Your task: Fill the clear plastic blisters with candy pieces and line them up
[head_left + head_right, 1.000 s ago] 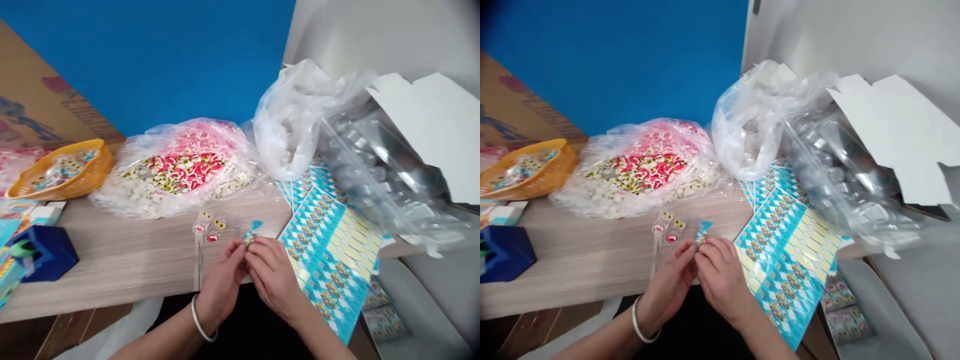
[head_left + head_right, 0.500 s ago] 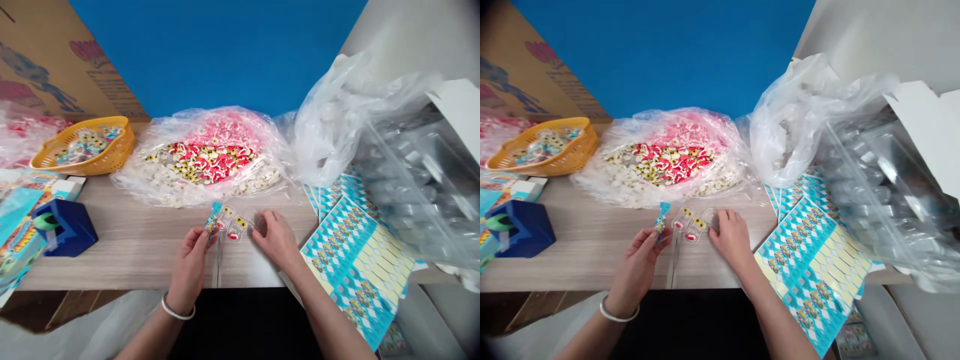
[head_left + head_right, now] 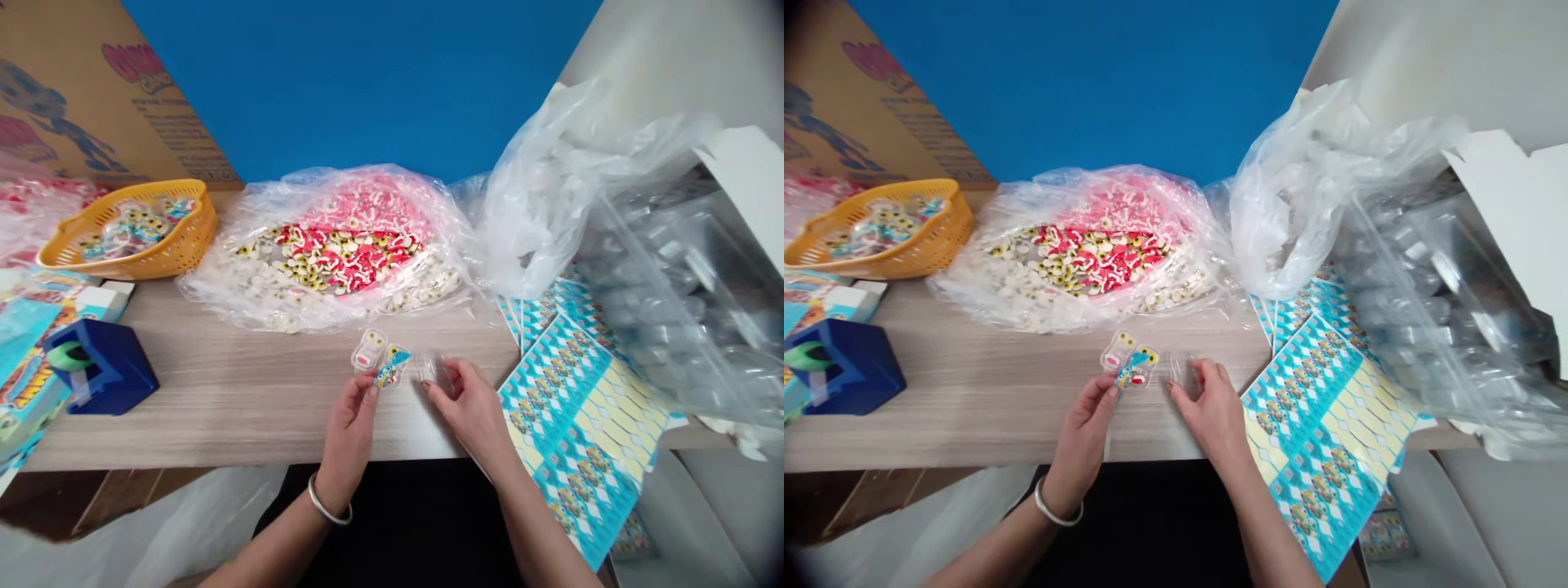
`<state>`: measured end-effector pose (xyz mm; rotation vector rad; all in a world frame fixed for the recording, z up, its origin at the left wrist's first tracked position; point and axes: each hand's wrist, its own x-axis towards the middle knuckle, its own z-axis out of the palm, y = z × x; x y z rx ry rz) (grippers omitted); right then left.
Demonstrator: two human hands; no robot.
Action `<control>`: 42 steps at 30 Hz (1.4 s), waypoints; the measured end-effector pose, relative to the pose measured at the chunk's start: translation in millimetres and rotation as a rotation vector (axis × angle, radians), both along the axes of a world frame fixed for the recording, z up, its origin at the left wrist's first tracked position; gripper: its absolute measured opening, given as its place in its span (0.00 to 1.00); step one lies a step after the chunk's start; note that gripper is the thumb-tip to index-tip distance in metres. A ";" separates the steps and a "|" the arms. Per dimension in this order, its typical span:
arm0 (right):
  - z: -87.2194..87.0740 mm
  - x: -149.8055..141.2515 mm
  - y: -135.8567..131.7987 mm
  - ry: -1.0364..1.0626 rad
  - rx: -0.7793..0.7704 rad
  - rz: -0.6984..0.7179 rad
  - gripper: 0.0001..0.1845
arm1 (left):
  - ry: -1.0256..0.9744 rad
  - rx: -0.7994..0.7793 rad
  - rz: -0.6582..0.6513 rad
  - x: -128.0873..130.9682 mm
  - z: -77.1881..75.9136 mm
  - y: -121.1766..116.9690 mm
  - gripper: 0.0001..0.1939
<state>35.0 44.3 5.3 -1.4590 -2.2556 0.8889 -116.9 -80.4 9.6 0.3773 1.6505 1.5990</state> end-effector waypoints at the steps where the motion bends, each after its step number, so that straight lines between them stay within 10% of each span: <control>1: 0.3 0.3 0.0 -0.001 0.007 0.002 0.24 | 0.002 0.000 0.005 -1.1 -0.7 0.4 0.10; 10: 4.3 -8.5 -5.2 -0.040 0.063 0.056 0.21 | -0.116 -0.019 -0.096 7.2 -11.0 7.3 0.11; 17: 11.2 -31.0 -4.4 -0.223 0.268 0.199 0.21 | -0.295 0.078 0.182 0.8 -8.7 12.1 0.12; 26: 0.6 -33.3 8.5 -0.303 0.301 0.345 0.24 | -0.471 0.114 0.221 3.7 2.1 30.8 0.14; 42: -4.5 -15.7 -33.3 -0.195 0.192 0.229 0.14 | 0.023 -0.088 -0.097 -11.9 -8.4 42.3 0.07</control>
